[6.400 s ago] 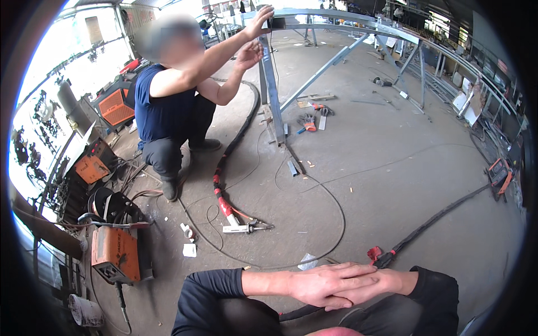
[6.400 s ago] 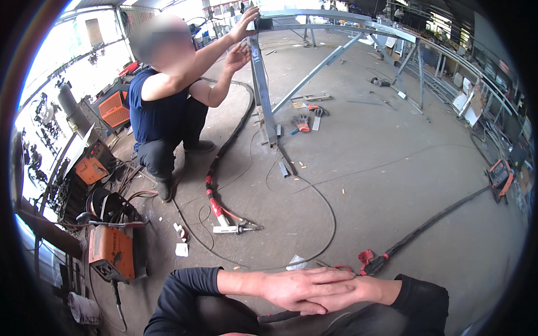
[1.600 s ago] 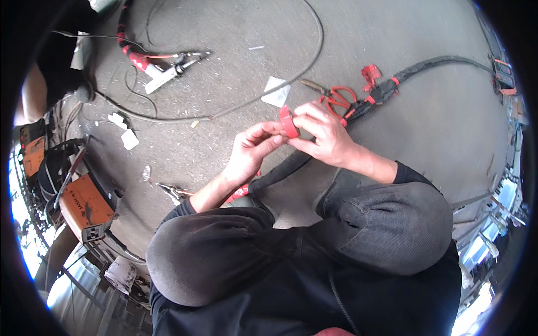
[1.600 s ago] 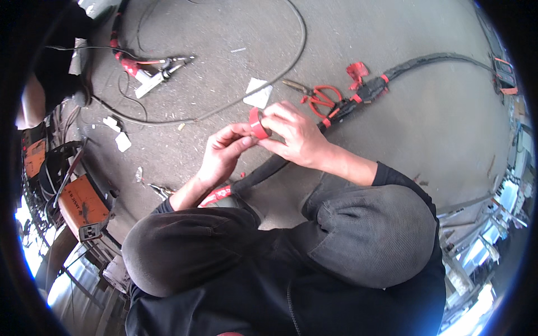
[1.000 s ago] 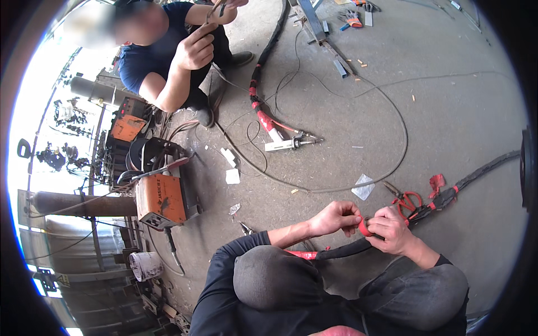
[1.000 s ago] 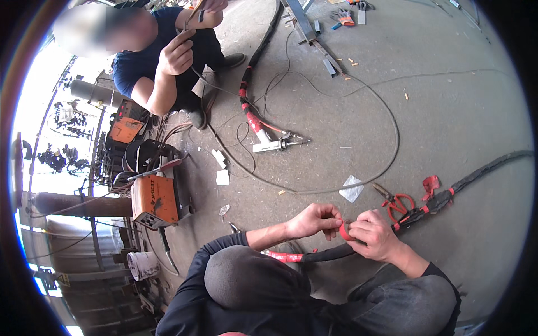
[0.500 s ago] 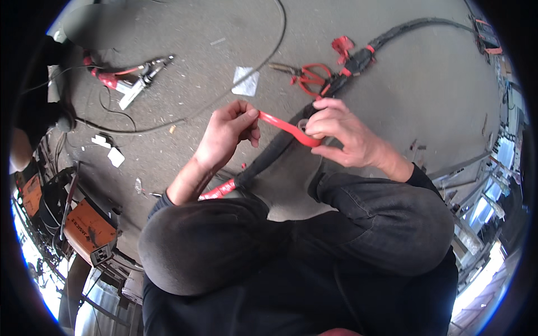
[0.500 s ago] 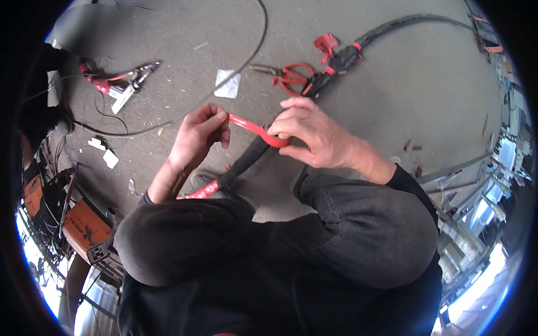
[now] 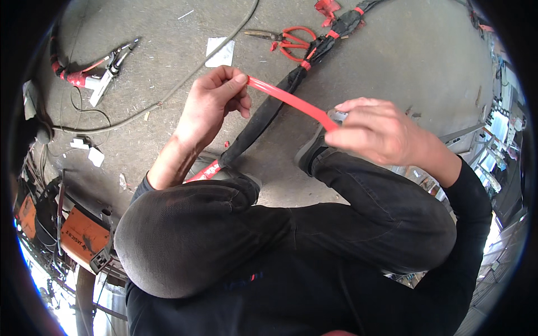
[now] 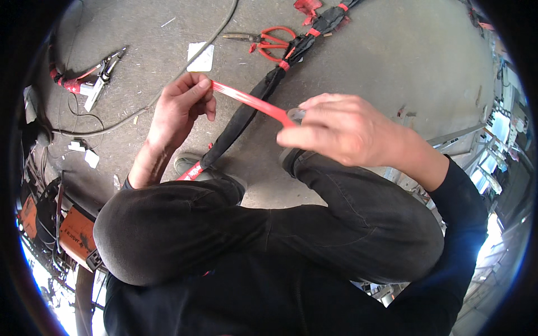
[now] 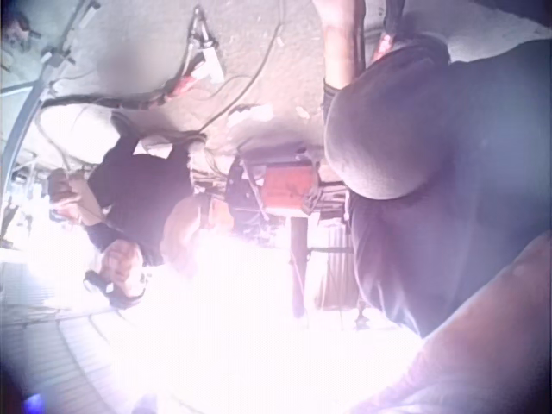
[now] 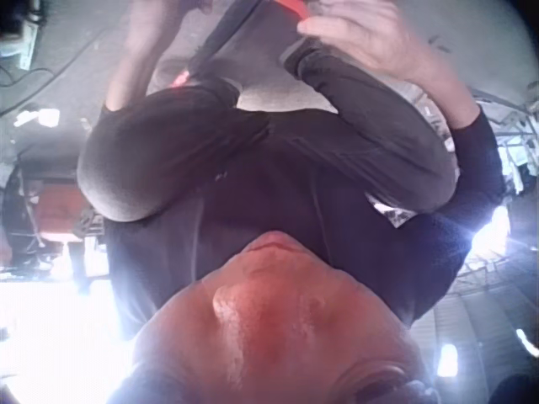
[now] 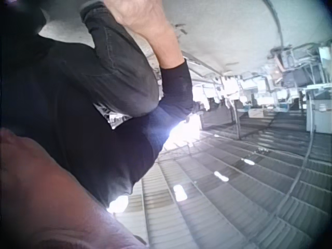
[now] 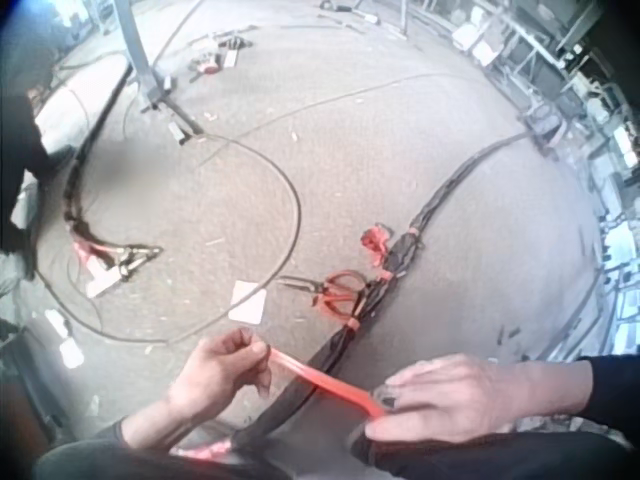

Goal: The person sits on the floor and wraps a thick black cable with red tape. They use a marker to label the cable and handle a welding torch and scissors during the process.

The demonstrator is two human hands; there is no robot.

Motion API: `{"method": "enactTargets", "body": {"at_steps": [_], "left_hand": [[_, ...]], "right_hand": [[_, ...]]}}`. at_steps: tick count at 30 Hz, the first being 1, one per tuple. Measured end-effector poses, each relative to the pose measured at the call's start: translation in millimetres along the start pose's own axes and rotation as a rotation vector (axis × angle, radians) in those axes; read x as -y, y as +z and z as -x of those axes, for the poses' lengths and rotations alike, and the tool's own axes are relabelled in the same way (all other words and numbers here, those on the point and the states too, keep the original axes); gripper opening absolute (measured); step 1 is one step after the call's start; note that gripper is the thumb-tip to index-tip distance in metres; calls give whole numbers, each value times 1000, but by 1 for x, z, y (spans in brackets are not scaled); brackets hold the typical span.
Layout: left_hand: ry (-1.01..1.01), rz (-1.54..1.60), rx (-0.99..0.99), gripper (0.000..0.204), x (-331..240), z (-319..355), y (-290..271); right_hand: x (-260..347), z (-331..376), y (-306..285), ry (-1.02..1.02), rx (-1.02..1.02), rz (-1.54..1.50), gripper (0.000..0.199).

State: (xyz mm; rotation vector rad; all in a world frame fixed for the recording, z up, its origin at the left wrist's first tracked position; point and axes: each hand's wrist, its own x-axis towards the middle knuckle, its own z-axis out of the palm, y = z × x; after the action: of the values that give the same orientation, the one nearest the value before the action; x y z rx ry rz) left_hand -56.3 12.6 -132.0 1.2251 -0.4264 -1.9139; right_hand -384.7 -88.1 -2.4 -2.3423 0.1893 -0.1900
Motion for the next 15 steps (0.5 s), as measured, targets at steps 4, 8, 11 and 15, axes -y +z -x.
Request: {"method": "enactTargets", "body": {"at_steps": [4,8,11,15], "left_hand": [[105,-43,-80,20,13,-2,-13],[10,-153,-72,19,59,-12,-21],[-12,-404,-81,19,108,-33,-23],[102,-599,-110,26,151,-49,-18]], "right_hand": [[22,-5,11,641,190,35,51],[37,6,29,1078,365,-232,45],[33,14,67,1117,274,-227,29],[26,35,98,1151,156,-262,20]]}}
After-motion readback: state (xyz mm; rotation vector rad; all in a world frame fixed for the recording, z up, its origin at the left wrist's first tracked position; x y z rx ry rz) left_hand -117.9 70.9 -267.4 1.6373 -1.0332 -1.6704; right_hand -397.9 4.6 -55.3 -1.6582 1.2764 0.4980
